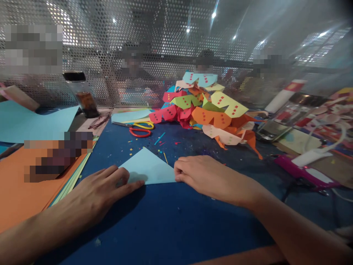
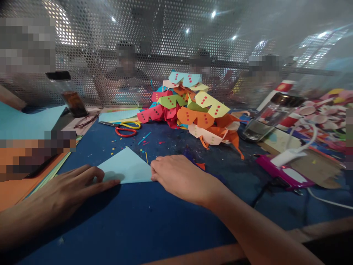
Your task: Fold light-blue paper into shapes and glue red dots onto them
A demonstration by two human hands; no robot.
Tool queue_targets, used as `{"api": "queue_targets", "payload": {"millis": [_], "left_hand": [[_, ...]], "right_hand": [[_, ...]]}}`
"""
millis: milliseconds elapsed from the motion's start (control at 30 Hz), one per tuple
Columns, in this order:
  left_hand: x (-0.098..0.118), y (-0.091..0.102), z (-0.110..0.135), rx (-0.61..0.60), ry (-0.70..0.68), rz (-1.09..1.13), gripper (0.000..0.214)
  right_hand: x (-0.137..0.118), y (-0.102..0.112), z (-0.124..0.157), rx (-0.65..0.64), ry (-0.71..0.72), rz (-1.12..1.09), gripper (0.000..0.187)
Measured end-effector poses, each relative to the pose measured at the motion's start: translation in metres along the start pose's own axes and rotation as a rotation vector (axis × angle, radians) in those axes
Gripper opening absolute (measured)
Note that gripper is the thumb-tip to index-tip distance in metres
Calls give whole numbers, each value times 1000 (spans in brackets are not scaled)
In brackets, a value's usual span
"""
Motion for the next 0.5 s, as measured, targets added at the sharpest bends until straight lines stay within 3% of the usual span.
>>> {"api": "queue_targets", "payload": {"millis": [333, 500], "left_hand": [[0, -3, 1, -64, -1, -26, 69], [5, 4, -5, -56, 4, -46, 68]], "right_hand": [[-2, 1, 2, -13, 10, 43, 14], [-9, 0, -3, 53, 51, -80, 12]]}}
Point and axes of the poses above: each hand's wrist, its own z-axis away from the middle knuckle, its own y-axis out of the back of the hand, x = y × z, the point moved 3 cm from there along -z, towards the middle knuckle, and after that the axes turned 3 degrees about y, right-handed, at the moved point
